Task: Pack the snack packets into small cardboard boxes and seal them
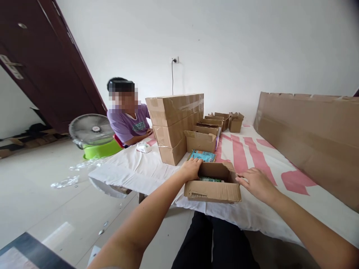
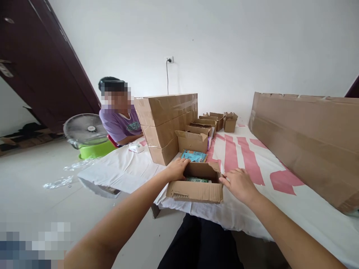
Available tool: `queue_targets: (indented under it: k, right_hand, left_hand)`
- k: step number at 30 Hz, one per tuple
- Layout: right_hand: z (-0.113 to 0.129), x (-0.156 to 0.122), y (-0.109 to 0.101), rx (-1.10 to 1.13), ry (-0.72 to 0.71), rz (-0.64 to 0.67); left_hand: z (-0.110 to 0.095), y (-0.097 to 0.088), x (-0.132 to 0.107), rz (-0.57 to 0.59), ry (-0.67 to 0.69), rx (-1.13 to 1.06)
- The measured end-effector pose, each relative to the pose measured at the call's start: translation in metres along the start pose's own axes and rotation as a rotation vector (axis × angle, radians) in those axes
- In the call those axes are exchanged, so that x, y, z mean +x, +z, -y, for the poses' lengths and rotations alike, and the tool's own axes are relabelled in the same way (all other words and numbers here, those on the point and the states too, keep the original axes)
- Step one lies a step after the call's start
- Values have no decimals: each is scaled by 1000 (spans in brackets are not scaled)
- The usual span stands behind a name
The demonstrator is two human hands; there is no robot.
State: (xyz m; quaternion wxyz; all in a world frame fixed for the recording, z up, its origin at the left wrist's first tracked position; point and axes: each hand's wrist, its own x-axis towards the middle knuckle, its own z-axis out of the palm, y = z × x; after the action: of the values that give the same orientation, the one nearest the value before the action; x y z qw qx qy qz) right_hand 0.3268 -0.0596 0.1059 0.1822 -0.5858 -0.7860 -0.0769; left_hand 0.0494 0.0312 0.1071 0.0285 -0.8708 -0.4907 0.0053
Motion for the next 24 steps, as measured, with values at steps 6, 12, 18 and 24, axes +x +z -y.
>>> queue_targets:
  k: [6,12,18,24]
  right_hand:
    - [25,15,4,344,-98,-86]
    - [66,31,13,334,-207,276]
    - [37,41,41,148,-38,55]
    - [12,40,66,446,94,28]
  left_hand:
    - [1,1,1,5,24,9]
    - [1,1,0,5,13,1]
    - [2,3,-1,-12,16,-63]
    - [9,9,5,-83,-13,-250]
